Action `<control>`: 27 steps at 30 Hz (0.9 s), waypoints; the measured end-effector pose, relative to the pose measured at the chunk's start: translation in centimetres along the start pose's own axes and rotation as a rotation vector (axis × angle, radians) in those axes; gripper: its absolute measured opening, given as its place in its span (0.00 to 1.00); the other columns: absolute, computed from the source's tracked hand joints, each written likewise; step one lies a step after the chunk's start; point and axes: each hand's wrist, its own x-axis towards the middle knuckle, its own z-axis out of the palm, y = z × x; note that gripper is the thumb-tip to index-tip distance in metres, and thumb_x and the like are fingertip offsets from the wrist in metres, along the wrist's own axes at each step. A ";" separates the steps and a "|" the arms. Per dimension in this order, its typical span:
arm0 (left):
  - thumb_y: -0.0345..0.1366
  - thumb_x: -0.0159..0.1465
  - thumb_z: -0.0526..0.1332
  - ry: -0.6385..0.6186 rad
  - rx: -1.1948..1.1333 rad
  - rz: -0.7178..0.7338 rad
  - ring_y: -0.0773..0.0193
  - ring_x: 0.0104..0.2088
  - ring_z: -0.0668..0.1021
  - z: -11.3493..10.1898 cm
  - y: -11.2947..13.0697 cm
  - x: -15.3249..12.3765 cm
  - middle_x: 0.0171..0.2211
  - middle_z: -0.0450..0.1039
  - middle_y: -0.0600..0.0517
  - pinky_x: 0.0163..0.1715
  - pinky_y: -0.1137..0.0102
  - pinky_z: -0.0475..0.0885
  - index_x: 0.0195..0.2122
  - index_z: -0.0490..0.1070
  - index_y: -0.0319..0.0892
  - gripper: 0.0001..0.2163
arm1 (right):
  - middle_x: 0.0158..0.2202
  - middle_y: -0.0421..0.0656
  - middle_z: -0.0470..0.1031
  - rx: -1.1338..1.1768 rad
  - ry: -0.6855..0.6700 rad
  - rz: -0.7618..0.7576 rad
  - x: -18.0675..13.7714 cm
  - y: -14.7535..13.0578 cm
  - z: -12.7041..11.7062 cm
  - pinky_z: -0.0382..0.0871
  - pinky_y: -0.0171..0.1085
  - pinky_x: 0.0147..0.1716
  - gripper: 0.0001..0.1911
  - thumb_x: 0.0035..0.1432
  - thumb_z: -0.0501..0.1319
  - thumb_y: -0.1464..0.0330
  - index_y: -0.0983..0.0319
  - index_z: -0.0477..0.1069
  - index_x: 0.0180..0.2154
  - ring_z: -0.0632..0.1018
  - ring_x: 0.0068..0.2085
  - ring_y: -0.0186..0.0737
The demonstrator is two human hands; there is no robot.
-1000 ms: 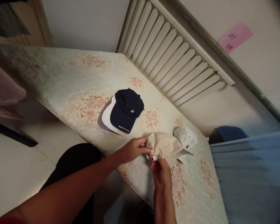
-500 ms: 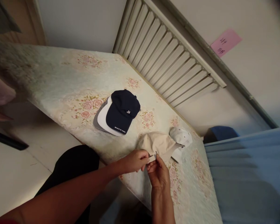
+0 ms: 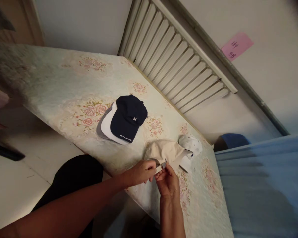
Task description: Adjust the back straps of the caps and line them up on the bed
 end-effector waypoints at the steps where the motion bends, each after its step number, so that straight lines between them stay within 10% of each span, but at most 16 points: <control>1: 0.35 0.60 0.49 0.000 -0.002 0.002 0.72 0.18 0.67 0.0 -0.1 0.0 0.21 0.66 0.56 0.18 0.77 0.60 0.27 0.63 0.41 0.08 | 0.21 0.37 0.74 0.021 0.014 0.018 0.0 0.0 0.0 0.65 0.31 0.16 0.07 0.47 0.66 0.67 0.62 0.69 0.27 0.71 0.18 0.31; 27: 0.33 0.59 0.53 0.091 -0.048 0.083 0.72 0.23 0.66 0.2 0.8 0.1 0.22 0.66 0.57 0.24 0.75 0.59 0.25 0.64 0.40 0.07 | 0.21 0.36 0.74 0.135 0.068 0.090 -0.5 0.0 0.6 0.66 0.26 0.18 0.07 0.45 0.67 0.70 0.63 0.69 0.27 0.73 0.20 0.28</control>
